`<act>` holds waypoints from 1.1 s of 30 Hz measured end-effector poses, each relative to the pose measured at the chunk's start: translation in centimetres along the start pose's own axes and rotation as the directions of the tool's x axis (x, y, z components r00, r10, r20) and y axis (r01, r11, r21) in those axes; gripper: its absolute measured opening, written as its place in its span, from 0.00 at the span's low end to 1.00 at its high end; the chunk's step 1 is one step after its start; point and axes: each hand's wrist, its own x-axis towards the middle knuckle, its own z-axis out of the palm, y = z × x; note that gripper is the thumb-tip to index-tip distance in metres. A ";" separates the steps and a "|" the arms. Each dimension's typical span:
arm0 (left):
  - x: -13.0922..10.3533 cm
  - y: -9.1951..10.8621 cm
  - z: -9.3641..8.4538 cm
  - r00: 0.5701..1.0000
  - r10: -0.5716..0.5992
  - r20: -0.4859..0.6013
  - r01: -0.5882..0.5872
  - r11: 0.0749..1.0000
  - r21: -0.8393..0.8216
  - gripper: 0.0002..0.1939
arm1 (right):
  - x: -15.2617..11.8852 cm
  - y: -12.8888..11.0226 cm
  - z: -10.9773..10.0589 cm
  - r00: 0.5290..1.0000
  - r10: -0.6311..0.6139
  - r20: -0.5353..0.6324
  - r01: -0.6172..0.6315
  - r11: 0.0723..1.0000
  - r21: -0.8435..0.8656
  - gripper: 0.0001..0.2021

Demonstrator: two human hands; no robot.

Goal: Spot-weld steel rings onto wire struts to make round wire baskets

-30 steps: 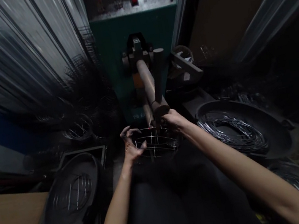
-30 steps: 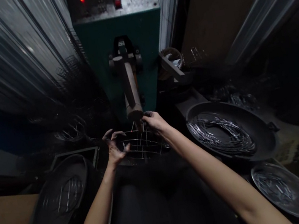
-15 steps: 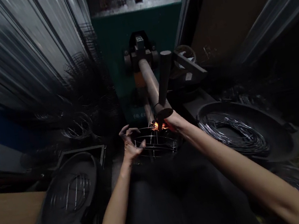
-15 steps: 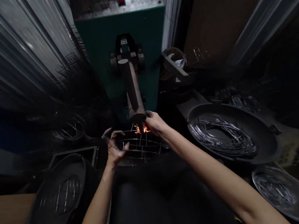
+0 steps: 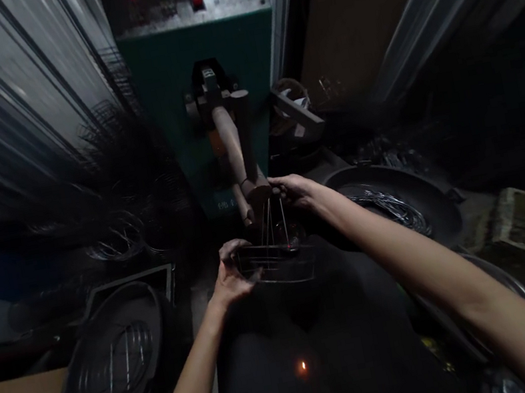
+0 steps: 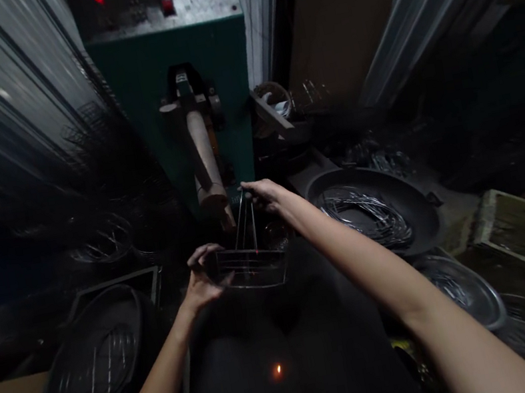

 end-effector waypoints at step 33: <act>-1.4 7.6 1.6 0.771 -0.506 0.386 0.562 0.826 -0.039 0.21 | -14.9 12.1 -5.0 0.921 -0.239 0.308 0.350 0.158 -0.923 0.20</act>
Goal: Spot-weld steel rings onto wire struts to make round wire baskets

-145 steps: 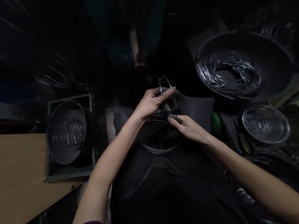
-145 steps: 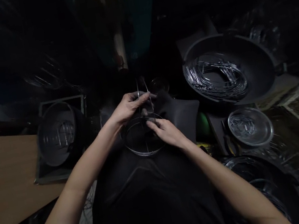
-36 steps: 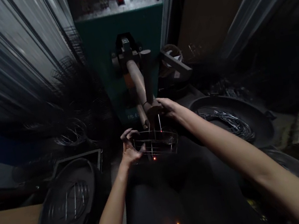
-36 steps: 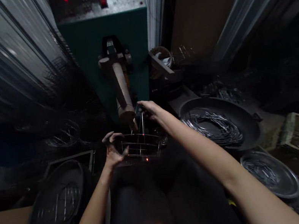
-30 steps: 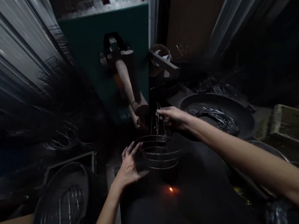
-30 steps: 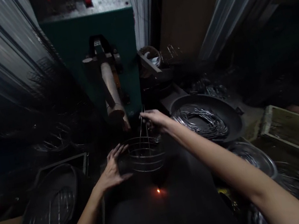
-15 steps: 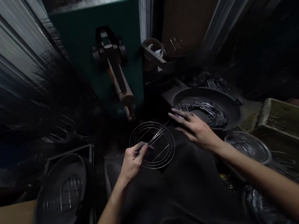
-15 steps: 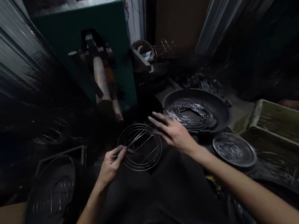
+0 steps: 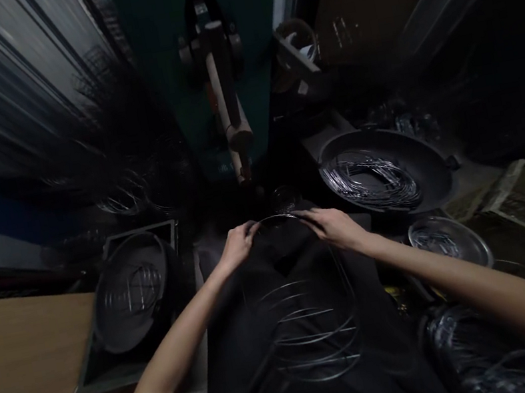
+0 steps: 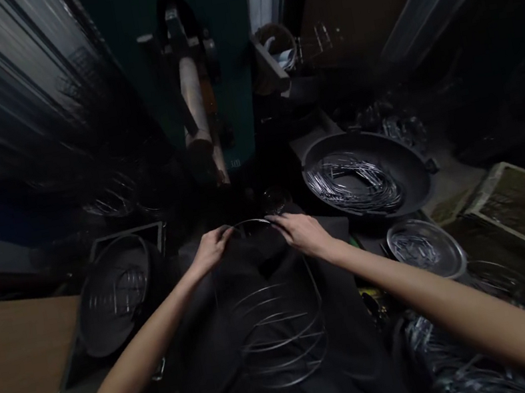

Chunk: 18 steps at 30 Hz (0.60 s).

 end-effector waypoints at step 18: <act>1.4 -2.0 -0.2 0.985 0.175 0.013 -0.160 0.864 0.477 0.17 | 4.1 -1.8 1.1 0.971 -0.030 0.237 0.137 0.883 -0.449 0.27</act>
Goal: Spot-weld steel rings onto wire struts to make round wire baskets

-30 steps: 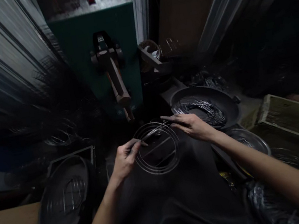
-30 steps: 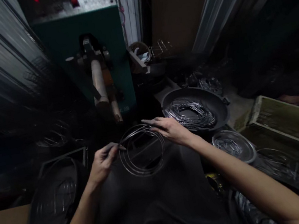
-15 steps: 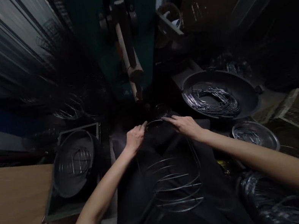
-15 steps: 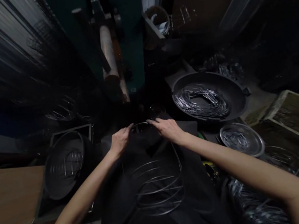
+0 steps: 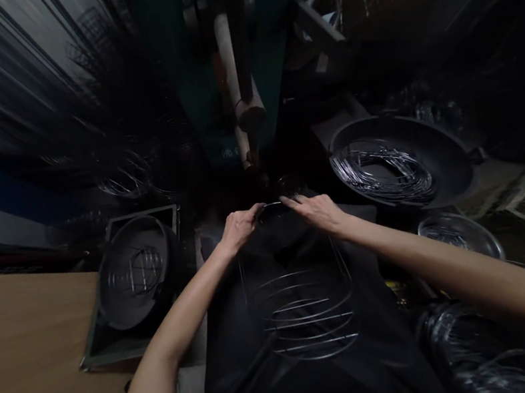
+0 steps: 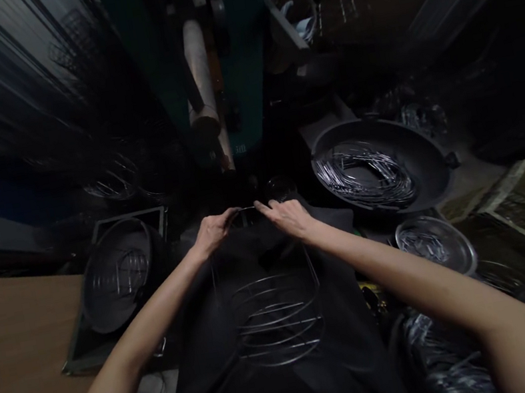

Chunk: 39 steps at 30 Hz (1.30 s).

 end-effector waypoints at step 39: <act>4.6 -1.4 -10.5 0.994 0.065 -0.090 -0.054 0.991 0.121 0.16 | 5.9 2.1 -7.3 0.950 0.057 -0.307 0.017 0.972 0.232 0.18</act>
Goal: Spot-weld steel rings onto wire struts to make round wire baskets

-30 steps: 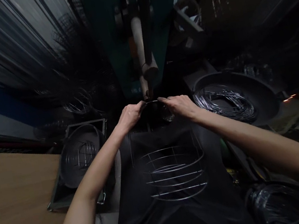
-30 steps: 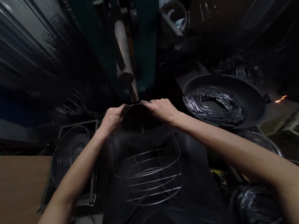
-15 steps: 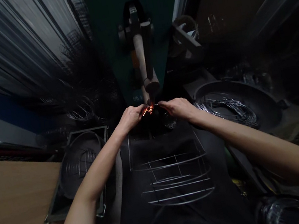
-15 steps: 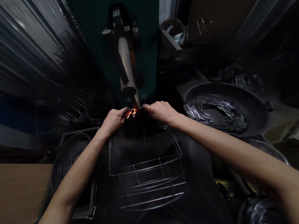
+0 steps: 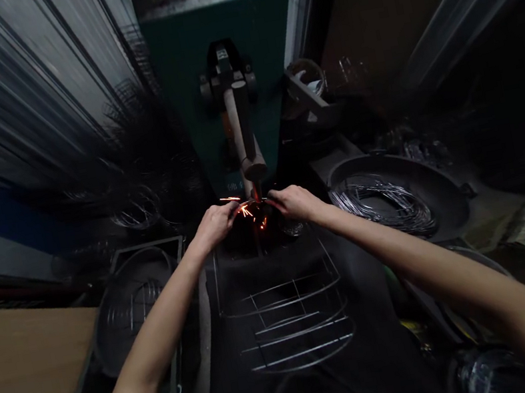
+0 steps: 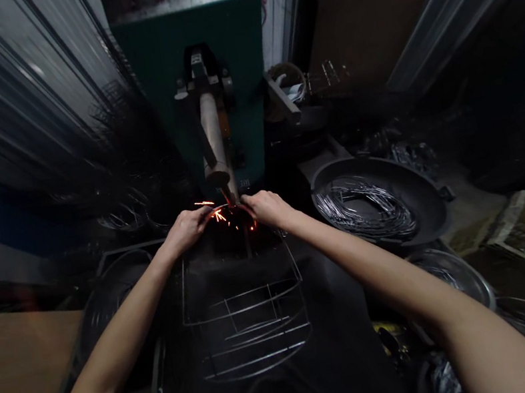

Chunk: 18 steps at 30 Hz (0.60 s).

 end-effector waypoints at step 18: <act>0.1 1.0 0.7 0.998 -0.060 -0.008 0.060 0.997 -0.041 0.14 | -0.1 0.8 -0.1 1.000 0.030 0.010 -0.029 0.998 -0.048 0.15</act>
